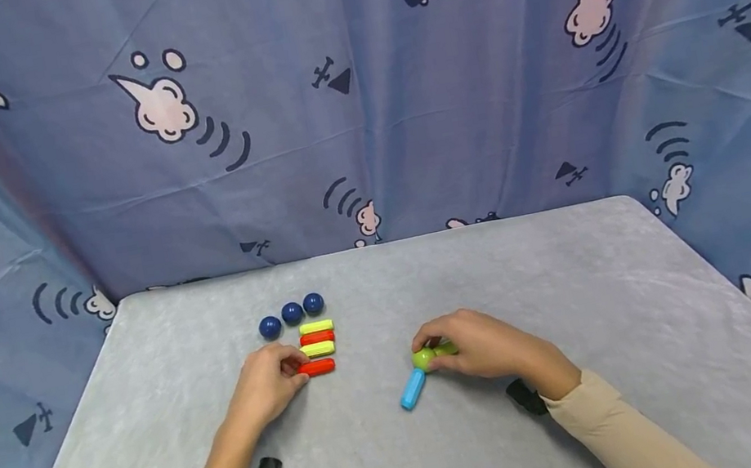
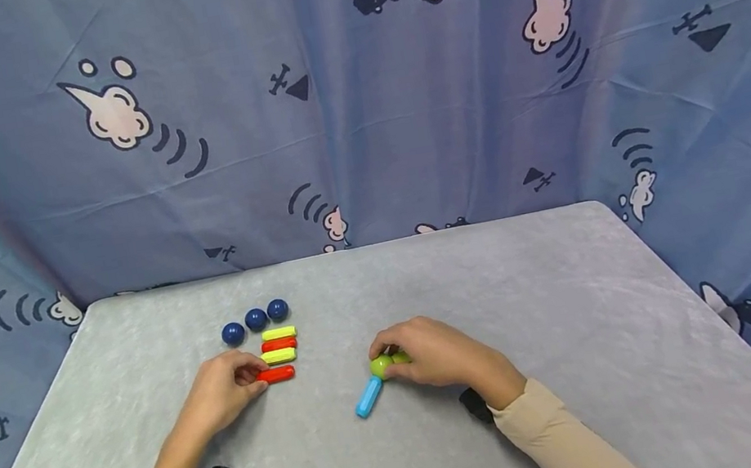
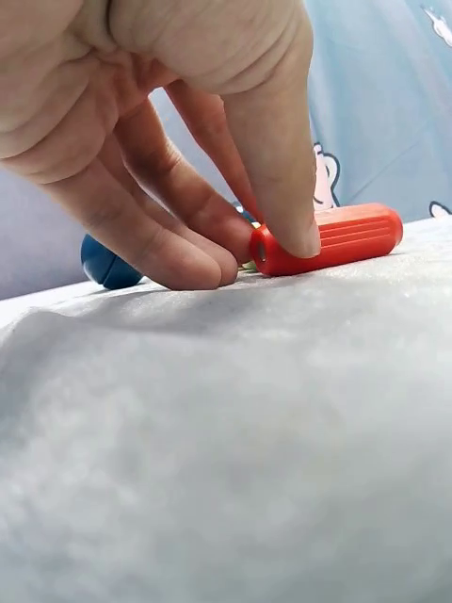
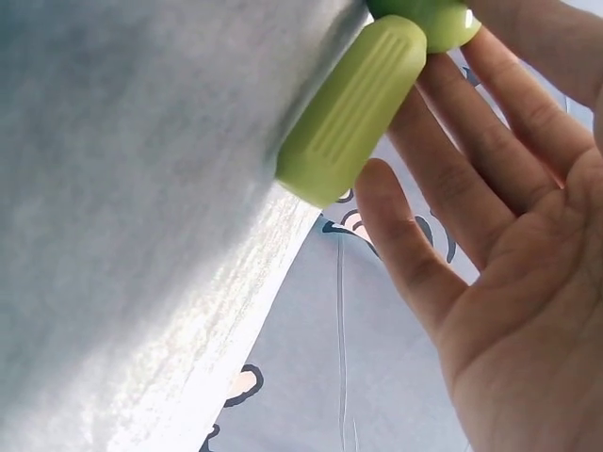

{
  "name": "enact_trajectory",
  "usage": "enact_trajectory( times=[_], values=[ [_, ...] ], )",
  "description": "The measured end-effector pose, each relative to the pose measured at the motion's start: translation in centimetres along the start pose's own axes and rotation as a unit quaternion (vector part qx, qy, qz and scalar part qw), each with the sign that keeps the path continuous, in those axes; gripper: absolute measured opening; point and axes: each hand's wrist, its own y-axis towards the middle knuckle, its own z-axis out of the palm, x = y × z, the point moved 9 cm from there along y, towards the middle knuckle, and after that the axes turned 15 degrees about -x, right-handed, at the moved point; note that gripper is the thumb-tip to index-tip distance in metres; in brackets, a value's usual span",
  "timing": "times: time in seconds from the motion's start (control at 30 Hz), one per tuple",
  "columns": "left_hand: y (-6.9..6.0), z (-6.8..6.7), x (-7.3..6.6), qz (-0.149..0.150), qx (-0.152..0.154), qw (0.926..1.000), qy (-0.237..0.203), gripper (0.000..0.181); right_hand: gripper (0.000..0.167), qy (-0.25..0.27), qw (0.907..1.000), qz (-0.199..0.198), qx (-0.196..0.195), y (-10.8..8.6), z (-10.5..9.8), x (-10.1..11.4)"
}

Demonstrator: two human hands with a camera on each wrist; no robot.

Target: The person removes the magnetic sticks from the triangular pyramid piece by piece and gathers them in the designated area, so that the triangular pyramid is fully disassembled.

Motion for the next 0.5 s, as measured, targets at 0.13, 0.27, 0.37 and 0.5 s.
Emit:
enact_trajectory(
  times=[0.13, 0.27, 0.37, 0.5],
  values=[
    [0.33, -0.14, -0.18, 0.002, -0.012, 0.9999, 0.001, 0.013, 0.023, -0.003, 1.0000, 0.002, -0.001, 0.02, 0.03, -0.10],
    [0.62, -0.24, -0.20, -0.004, -0.015, 0.9999, 0.006, 0.013, 0.023, -0.001, 1.0000, 0.003, -0.002, 0.04, -0.01, -0.06],
    [0.76, -0.18, -0.01, -0.014, -0.012, 0.9998, 0.011, 0.013, 0.022, 0.000, 1.0000, 0.005, -0.001, 0.05, -0.03, -0.04],
    [0.89, -0.24, 0.16, -0.021, -0.013, 0.9996, 0.014, 0.012, 0.022, -0.001, 1.0000, 0.003, -0.002, 0.09, -0.05, -0.05]
  ],
)
